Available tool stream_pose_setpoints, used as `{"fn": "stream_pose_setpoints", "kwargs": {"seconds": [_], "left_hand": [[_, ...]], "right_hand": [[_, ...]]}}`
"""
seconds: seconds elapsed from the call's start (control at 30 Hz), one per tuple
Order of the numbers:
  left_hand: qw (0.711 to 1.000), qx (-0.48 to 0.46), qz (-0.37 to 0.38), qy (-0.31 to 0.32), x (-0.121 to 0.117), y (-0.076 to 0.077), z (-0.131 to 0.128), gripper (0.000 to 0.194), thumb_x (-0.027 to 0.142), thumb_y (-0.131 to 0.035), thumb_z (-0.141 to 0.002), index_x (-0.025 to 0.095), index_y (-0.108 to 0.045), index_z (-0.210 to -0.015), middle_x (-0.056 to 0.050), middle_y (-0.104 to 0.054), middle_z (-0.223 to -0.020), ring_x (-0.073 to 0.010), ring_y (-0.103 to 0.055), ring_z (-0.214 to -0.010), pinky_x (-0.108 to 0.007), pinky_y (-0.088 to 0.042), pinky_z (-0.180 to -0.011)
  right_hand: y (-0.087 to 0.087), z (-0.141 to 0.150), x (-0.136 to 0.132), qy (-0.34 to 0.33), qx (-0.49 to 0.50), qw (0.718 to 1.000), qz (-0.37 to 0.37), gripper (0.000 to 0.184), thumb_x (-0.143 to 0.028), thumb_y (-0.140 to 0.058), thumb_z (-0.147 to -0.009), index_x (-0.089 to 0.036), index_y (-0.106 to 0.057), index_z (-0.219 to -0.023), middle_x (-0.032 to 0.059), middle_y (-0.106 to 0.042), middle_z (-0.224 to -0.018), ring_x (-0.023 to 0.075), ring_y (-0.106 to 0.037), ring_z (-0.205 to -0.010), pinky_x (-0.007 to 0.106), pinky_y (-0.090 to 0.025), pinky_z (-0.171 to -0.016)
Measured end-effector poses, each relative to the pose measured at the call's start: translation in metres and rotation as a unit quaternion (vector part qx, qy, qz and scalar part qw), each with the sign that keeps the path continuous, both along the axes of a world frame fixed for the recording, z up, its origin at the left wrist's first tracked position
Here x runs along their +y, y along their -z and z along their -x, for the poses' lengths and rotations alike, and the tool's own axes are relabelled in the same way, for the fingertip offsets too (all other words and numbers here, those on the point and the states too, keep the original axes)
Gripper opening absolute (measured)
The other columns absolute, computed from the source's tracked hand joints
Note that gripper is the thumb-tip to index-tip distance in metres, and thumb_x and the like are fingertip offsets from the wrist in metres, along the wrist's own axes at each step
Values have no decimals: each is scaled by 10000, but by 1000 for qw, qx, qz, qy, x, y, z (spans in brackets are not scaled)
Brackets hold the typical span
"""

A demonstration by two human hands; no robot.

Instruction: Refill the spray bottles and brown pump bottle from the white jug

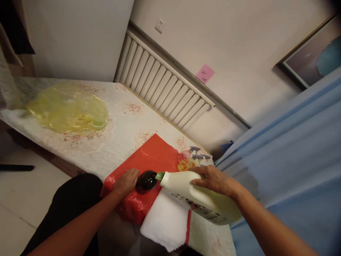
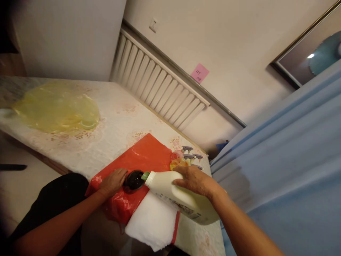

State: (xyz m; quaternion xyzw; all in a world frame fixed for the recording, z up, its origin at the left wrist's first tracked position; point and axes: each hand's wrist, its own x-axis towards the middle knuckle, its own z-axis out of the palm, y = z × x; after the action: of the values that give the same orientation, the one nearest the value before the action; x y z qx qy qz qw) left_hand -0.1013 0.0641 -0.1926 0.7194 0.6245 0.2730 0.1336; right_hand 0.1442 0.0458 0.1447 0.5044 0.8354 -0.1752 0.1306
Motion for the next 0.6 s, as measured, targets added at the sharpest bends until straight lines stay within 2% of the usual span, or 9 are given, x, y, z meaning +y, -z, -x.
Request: {"fn": "stream_pose_setpoints", "kwargs": {"seconds": [0.37, 0.6], "left_hand": [[1000, -8, 3, 2, 1, 2, 0, 252, 223, -335, -963, 193, -584, -961, -76, -624, -951, -220, -579, -905, -337, -419, -809], [1000, -7, 6, 0, 1, 2, 1, 230, 235, -348, -957, 210, -576, -940, -60, -622, -939, -211, -583, -879, -328, -426, -786]], "right_hand": [[2, -3, -1, 8, 29, 999, 13, 377, -448, -600, -868, -251, -678, -1180, 45, -727, -1041, 236, -660, -919, 333, -518, -838], [23, -24, -7, 41, 84, 995, 23, 391, -428, -584, -877, -252, -658, -1218, 33, -716, -1065, 217, -653, -855, 307, -527, -732]]}}
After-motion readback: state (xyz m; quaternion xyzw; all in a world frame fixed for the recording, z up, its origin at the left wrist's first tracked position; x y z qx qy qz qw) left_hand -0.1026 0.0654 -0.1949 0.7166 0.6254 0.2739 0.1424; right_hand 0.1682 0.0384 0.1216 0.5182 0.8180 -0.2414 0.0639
